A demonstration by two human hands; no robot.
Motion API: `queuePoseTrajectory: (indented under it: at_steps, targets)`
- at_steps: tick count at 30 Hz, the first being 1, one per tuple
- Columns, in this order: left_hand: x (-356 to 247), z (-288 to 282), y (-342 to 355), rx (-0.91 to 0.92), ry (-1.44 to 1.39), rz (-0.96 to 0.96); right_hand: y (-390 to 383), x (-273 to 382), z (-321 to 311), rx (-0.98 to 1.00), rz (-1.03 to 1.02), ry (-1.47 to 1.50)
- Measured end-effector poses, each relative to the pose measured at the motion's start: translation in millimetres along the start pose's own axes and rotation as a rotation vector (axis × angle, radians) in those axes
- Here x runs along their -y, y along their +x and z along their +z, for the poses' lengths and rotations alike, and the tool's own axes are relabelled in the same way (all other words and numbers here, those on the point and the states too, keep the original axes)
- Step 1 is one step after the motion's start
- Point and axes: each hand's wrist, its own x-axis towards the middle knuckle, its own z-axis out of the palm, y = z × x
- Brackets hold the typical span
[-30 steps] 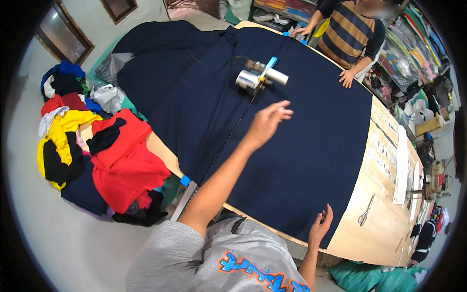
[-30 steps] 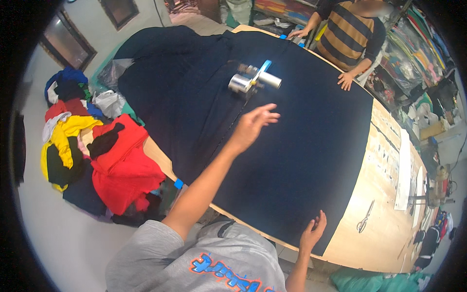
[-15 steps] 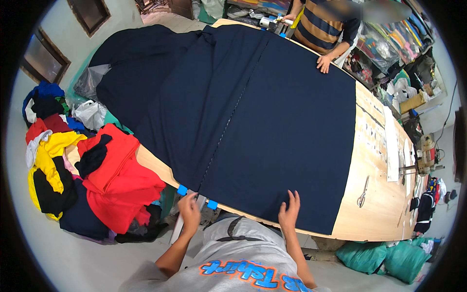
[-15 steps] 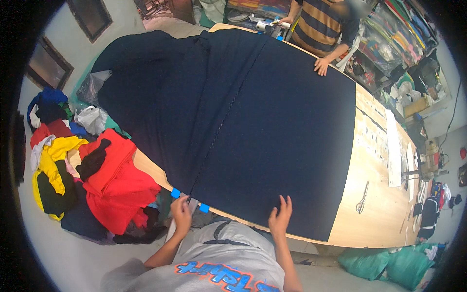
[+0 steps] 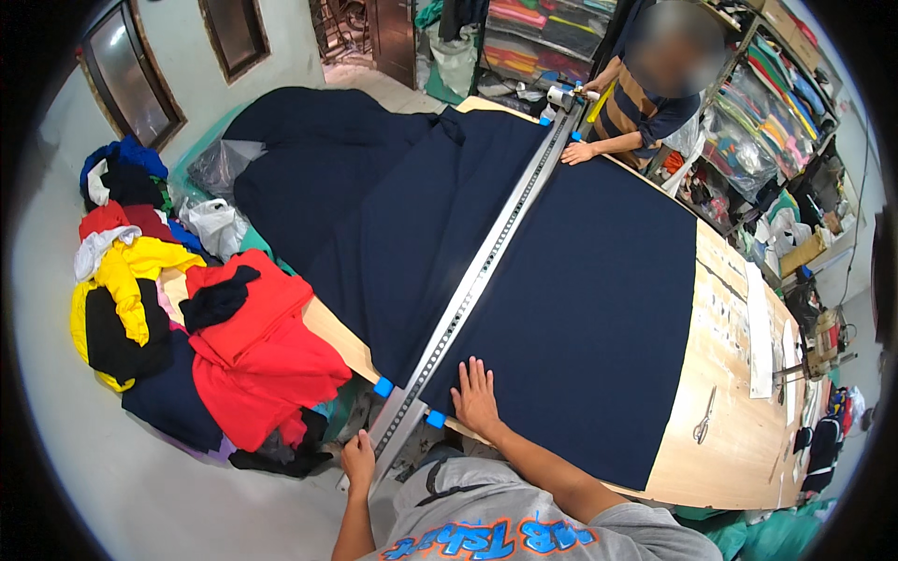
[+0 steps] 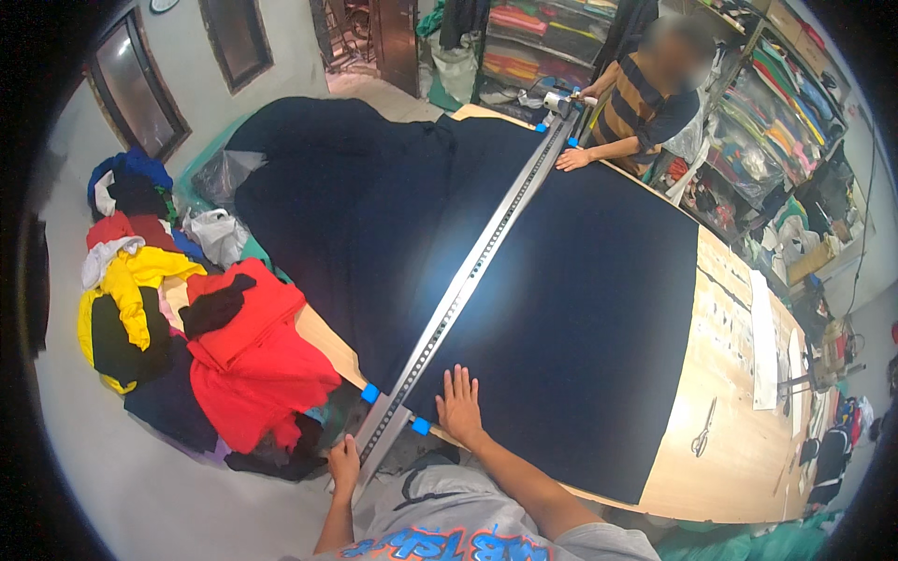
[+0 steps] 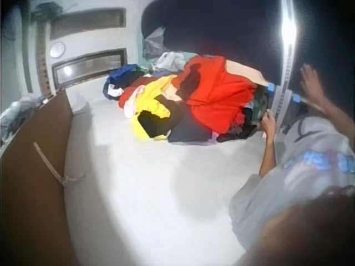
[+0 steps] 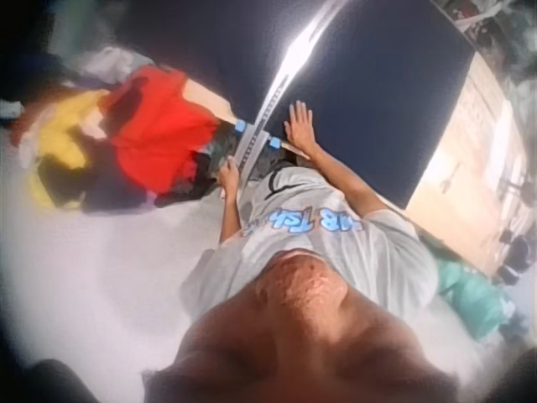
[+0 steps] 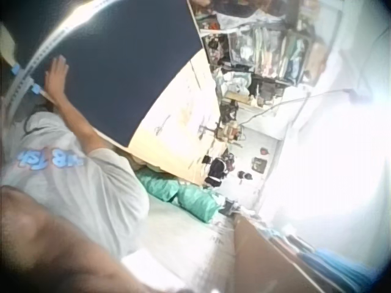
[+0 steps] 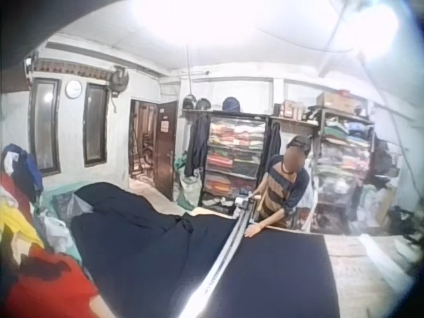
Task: The person folds and stacks black fabric pieces, ties them with a white strip, and writes on the strip with a red marker. Then, the person and a coworker use a rotary cutter and straightedge to cut a large piece of black fabric on a table.
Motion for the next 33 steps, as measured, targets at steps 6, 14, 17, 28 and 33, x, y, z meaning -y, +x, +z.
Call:
queuePoseTrajectory:
  at_steps: [6, 14, 17, 28, 33]
  targets:
    - [-36, -37, -16, -0.063, 0.078, 0.005, 4, 6, -5, 0.241, -0.420, -0.095]
    - [-44, -34, -22, -0.029, 0.059, 0.043, 8, -22, -32, 0.010, -0.298, 0.097]
    - [-29, -12, -19, -0.165, -0.140, 0.208, 8, -42, -50, -0.128, -0.071, 0.097]
    - [-141, 57, 80, -0.304, 0.285, 0.330, -99, -76, -96, -0.329, 0.320, 0.239]
    - [-178, 101, 138, -0.163, -0.351, 0.095, -155, -76, -115, -0.482, 0.431, 0.244]
